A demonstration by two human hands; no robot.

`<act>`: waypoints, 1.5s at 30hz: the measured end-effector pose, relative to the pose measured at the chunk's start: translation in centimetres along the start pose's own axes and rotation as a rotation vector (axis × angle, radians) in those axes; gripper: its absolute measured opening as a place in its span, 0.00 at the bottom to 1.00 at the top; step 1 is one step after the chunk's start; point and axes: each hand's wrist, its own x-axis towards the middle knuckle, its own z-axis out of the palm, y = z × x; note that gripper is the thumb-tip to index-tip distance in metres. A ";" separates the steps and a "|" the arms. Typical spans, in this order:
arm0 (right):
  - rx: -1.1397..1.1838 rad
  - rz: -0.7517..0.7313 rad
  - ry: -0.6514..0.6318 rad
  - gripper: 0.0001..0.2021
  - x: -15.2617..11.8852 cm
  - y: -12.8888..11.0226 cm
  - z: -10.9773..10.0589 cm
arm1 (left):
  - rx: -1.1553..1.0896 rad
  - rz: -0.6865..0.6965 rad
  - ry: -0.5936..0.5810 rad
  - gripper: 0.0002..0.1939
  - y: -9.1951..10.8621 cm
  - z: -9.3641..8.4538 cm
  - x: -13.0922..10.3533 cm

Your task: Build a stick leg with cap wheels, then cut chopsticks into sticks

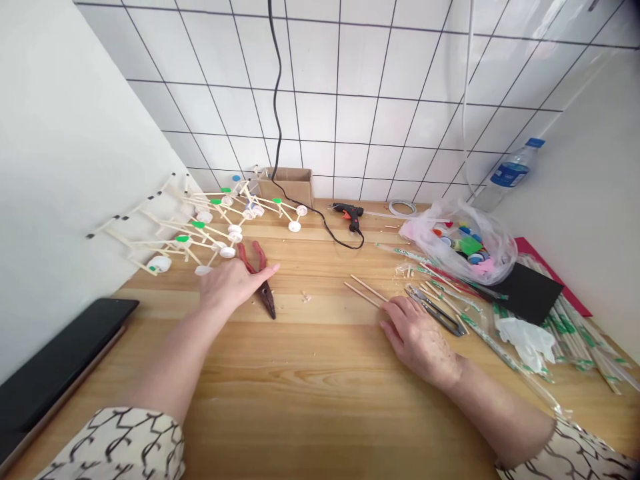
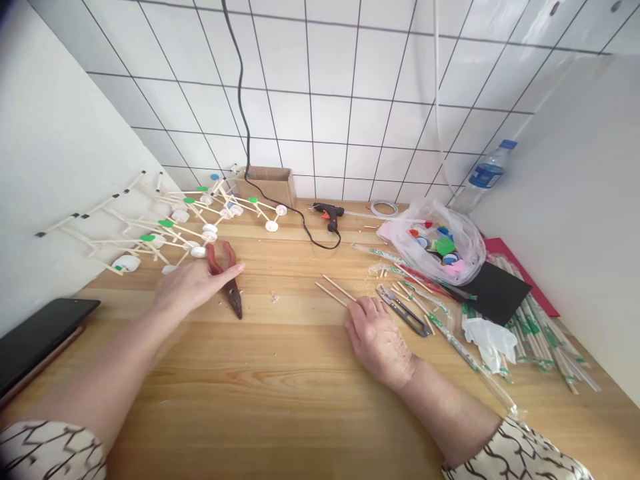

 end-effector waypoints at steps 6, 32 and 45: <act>0.022 -0.023 -0.008 0.09 -0.1 -0.2 -0.5 | 0.033 0.080 0.052 0.26 2.5 1.0 0.7; 0.949 0.326 -0.367 0.09 -0.6 -4.0 -2.7 | -0.090 1.305 0.571 0.19 3.1 2.4 -7.4; 1.527 0.592 -0.505 0.17 0.1 -3.3 -2.8 | -0.373 0.534 -0.075 0.10 3.0 3.3 -2.2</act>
